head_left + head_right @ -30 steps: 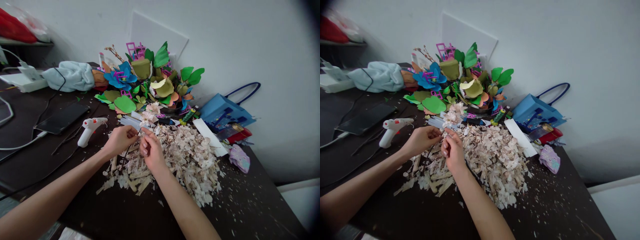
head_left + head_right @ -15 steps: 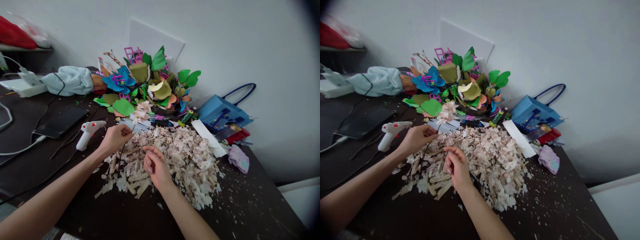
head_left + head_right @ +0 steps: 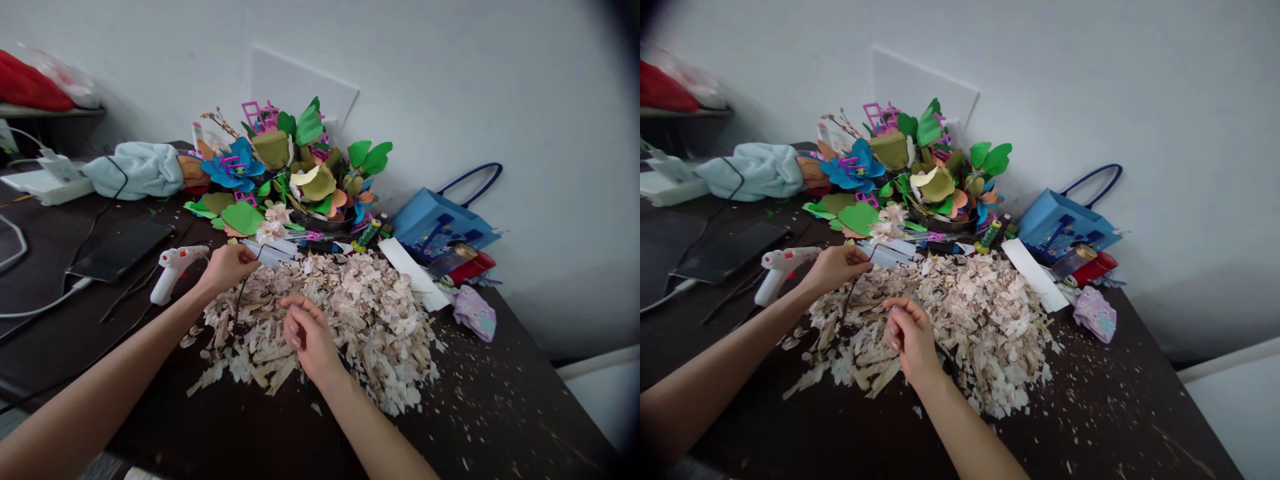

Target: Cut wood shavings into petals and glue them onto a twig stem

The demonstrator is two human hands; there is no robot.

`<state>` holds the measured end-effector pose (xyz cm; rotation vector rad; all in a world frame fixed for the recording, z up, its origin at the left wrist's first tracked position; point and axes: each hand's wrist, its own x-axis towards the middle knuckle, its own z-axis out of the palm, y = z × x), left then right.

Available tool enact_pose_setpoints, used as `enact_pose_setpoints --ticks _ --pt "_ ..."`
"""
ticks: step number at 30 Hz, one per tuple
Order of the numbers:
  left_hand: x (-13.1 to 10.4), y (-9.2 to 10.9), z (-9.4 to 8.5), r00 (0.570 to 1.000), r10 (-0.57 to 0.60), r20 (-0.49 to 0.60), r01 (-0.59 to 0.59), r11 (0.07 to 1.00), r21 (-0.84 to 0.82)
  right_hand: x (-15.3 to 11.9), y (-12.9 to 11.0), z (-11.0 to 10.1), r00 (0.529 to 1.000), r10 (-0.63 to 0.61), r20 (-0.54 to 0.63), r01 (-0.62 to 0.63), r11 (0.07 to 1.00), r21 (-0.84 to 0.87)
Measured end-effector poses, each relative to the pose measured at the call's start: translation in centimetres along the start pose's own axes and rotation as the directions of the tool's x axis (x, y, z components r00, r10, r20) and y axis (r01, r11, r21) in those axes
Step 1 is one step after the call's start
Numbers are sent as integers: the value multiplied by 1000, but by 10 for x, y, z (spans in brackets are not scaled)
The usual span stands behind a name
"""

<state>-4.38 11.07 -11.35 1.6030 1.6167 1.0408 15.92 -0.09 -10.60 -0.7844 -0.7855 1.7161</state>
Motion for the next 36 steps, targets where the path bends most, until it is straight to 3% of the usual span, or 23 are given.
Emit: enact_pose_setpoints --ticks 16,36 --pt "24 0 6 995 -63 76 56 994 92 -2 -2 -2 1000 -5 8 5 1000 7" --pt "30 0 12 992 -89 88 85 995 47 -1 -4 -2 1000 -10 -3 10 1000 -3"
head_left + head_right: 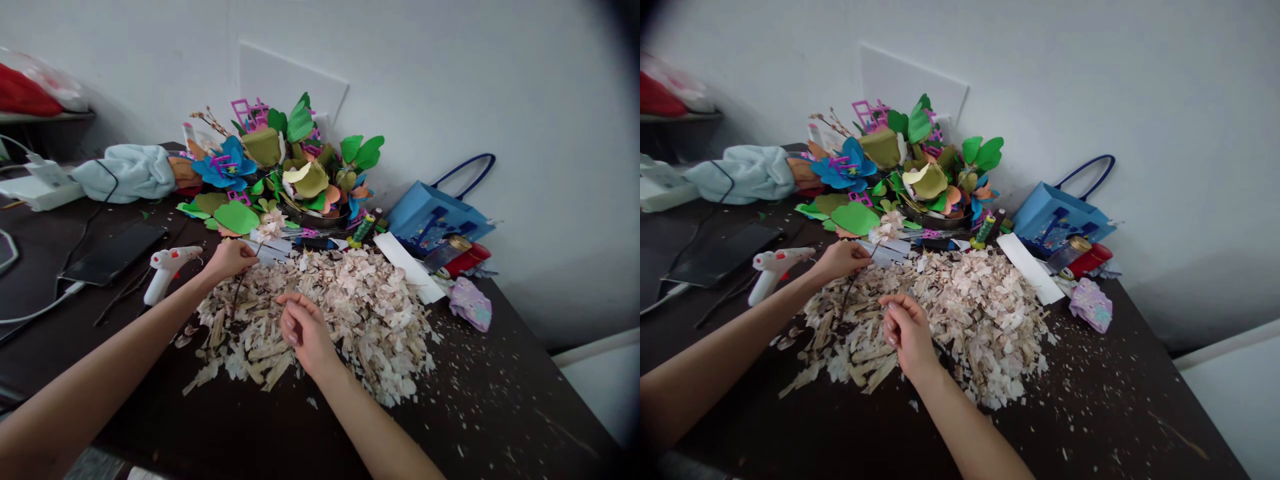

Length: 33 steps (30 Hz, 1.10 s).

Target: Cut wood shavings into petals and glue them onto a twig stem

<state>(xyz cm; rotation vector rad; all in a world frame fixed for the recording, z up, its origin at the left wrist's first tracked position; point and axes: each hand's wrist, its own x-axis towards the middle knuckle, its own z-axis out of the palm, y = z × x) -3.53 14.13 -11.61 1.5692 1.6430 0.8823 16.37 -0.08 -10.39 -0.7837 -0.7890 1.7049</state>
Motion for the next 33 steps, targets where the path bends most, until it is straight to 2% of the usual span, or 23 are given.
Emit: enact_pose_setpoints --ticks 20,29,33 --pt "3 0 2 999 30 25 -32 998 57 3 0 -2 1000 1 -14 -1 1000 9" --pt "-2 0 -8 997 75 -5 -74 992 103 3 0 -1 1000 0 -18 0 1000 20" --pt "-11 6 -15 994 105 -35 -100 988 116 2 0 -2 1000 -6 -10 7 1000 8"
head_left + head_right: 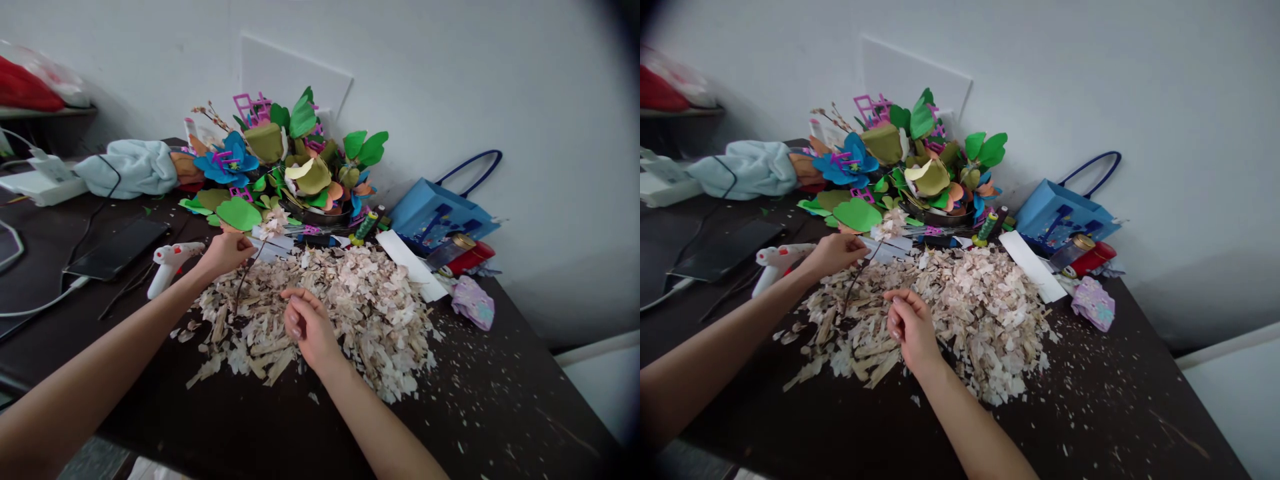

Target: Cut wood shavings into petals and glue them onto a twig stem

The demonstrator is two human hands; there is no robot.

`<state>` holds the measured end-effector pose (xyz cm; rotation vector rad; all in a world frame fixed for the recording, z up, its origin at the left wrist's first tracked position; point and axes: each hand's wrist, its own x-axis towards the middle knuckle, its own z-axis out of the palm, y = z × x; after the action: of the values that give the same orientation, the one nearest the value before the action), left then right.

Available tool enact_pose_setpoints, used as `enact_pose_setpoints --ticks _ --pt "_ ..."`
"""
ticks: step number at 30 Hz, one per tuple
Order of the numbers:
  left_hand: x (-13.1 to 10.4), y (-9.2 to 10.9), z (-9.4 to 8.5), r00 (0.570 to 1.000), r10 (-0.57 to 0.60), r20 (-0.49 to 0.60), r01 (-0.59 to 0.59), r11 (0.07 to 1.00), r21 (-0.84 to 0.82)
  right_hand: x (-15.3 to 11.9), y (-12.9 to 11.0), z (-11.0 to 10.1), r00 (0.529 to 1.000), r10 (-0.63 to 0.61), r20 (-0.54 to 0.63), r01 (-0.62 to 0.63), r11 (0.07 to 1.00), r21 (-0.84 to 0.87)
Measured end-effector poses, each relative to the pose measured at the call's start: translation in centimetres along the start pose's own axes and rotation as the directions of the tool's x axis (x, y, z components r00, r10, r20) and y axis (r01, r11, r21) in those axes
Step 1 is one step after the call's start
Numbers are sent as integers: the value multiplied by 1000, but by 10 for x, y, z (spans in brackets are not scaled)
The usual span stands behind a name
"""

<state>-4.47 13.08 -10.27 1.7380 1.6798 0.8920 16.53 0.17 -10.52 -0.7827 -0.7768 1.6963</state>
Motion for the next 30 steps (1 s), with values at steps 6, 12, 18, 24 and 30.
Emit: enact_pose_setpoints --ticks 6,12,18,24,30 --pt "-17 17 -8 999 45 -12 -45 999 -15 0 -5 -2 1000 -19 10 20 999 -37" --pt "-28 23 -4 990 137 24 -134 984 -114 -3 -26 -6 991 -129 -28 123 980 -153" --pt "-32 33 0 990 126 63 -103 954 -280 -25 -42 -37 965 -237 -109 180 906 -382" --pt "-42 59 2 958 130 254 -7 901 -435 -40 -34 -57 940 -282 -195 140 835 -532" --pt "-51 68 11 907 163 388 60 863 -502 -18 -39 -27 973 -229 -38 157 768 -621"
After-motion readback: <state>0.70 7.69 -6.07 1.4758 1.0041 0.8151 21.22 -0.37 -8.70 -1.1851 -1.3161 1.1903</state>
